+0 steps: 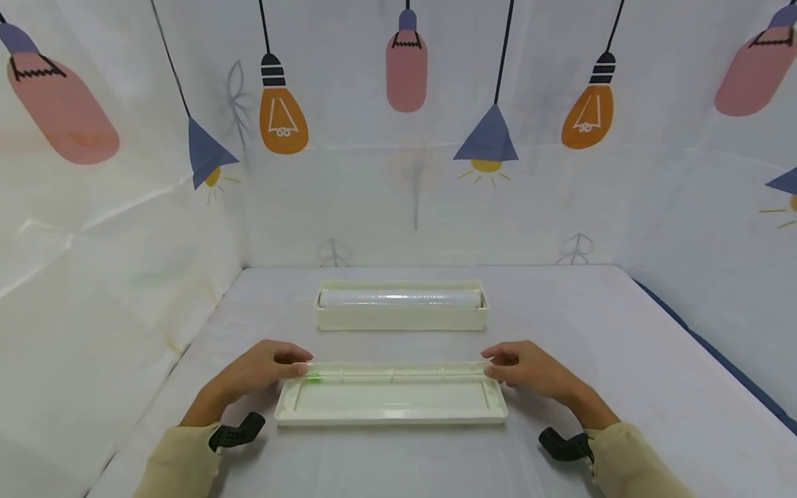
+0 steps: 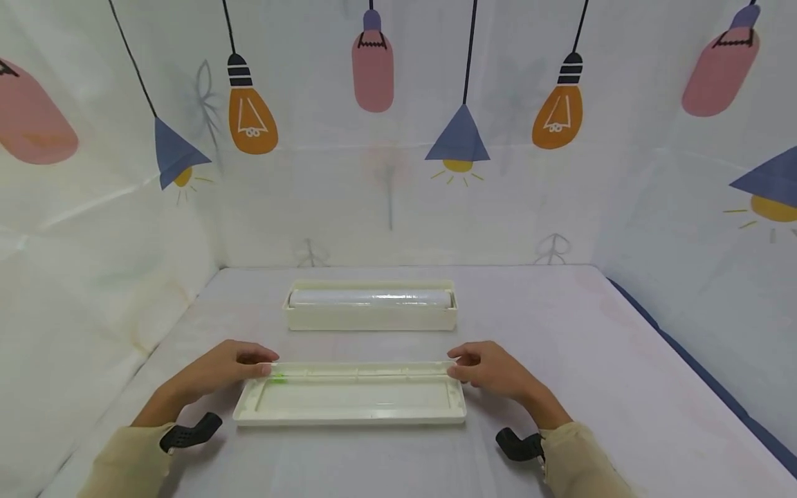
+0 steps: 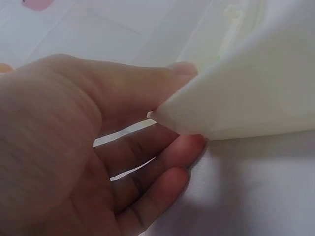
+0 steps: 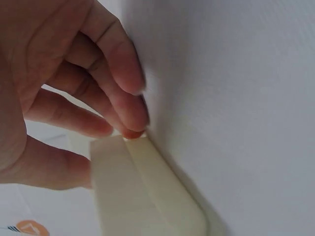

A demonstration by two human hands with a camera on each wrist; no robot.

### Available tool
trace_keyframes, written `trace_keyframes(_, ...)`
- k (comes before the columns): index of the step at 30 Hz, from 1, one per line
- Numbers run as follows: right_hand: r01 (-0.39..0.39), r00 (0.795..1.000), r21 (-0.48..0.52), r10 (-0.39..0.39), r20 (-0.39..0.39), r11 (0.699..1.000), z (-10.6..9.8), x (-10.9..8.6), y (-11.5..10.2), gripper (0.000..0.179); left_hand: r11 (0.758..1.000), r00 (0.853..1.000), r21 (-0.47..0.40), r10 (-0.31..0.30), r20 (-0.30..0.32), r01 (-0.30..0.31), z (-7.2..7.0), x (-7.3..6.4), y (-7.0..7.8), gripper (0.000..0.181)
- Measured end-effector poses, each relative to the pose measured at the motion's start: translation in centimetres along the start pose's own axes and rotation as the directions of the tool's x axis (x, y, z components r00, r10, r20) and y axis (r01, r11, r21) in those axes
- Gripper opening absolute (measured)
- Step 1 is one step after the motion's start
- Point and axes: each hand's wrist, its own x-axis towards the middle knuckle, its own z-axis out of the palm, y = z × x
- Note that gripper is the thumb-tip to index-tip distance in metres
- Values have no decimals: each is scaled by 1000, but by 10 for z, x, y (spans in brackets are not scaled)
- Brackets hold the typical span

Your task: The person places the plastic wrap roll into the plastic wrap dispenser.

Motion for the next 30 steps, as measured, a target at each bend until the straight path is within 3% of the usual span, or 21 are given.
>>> trace_keyframes(8,18,999,-35,-19,-40,999,6,3,0,30,999,1000,37,6,-26,-5,1,-1,4,29)
trace_keyframes(20,-9,995,-11,8,-98,1000,10,3,5,25,998,995,44,-50,-84,54,5,4,5,24)
trace_keyframes(25,-3,990,-12,1,-139,1000,12,2,3,26,997,990,15,-77,-116,79,7,6,6,26)
trace_keyframes(30,16,980,9,-14,-201,1000,14,1,2,25,996,986,-61,-69,-154,60,6,6,5,26)
